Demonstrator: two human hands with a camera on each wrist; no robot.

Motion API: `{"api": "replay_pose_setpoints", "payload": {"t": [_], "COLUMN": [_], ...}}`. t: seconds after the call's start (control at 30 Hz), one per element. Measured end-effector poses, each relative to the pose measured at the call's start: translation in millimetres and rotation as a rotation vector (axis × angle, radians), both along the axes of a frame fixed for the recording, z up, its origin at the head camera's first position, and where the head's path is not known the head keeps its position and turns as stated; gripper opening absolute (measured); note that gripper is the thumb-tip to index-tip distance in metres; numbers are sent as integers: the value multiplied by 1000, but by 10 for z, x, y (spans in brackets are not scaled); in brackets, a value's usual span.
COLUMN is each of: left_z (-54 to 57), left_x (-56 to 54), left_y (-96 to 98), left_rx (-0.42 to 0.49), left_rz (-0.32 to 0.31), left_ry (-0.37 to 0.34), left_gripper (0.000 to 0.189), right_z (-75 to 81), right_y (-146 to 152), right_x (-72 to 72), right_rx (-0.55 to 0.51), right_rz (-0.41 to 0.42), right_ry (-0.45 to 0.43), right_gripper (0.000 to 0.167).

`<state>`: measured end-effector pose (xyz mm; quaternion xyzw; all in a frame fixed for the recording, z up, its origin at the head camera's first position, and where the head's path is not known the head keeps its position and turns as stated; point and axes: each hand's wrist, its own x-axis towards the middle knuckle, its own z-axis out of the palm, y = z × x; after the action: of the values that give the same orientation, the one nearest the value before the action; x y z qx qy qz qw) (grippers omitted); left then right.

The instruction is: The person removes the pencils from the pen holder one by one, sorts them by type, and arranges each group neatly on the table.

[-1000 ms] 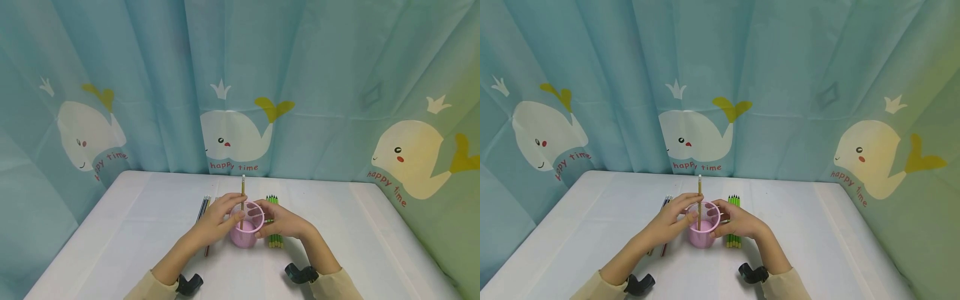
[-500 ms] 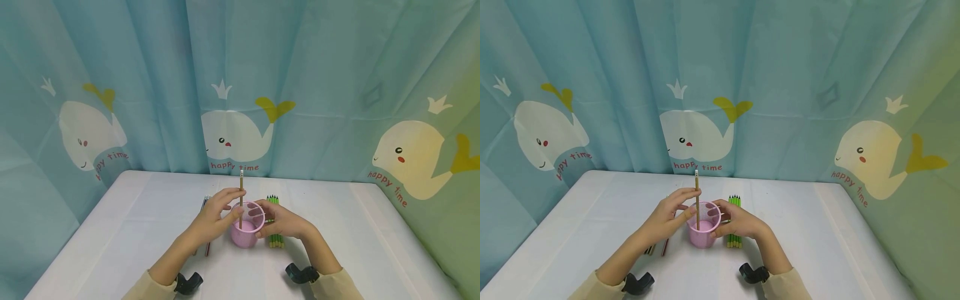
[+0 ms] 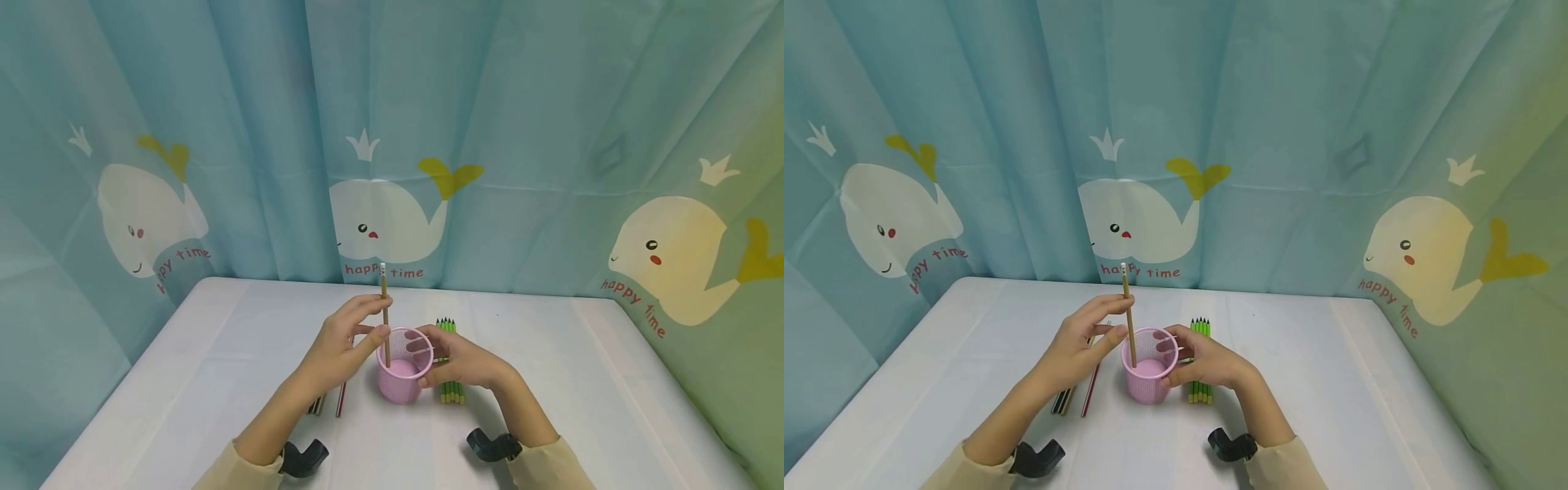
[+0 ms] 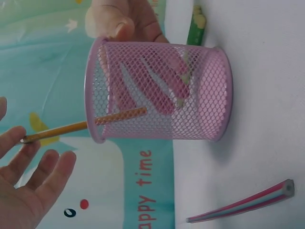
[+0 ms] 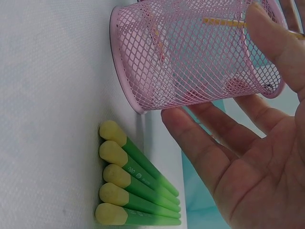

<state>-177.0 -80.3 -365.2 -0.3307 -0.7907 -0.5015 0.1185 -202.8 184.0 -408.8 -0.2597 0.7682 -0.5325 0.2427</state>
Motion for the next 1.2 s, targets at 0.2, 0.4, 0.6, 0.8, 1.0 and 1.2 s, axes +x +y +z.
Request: {"api": "replay_pose_setpoints", "payload": {"t": [0.2, 0.4, 0.6, 0.8, 1.0, 1.2], "left_z": [40, 61, 77, 151, 186, 204], "left_x": [6, -8, -30, -17, -13, -12], "left_y": [-27, -65, -112, -162, -206, -234], "left_rx": [41, 84, 121, 160, 179, 186], "left_rz": [35, 59, 73, 90, 96, 108], "left_ry": [-1, 4, -7, -20, -3, 28], "left_gripper": [41, 40, 39, 39, 39, 38], "right_z": [-1, -3, -12, -11, 2, -9], "right_y": [-3, -6, 2, 5, -1, 1], "right_x": [-12, -19, -27, -29, -19, -9], "right_rx": [1, -5, -2, 0, -7, -11], "right_rz": [1, 6, 0, -2, 1, 4], "right_ry": [-4, -6, -22, -27, -28, -22], "right_gripper": [75, 75, 74, 73, 73, 73]}}
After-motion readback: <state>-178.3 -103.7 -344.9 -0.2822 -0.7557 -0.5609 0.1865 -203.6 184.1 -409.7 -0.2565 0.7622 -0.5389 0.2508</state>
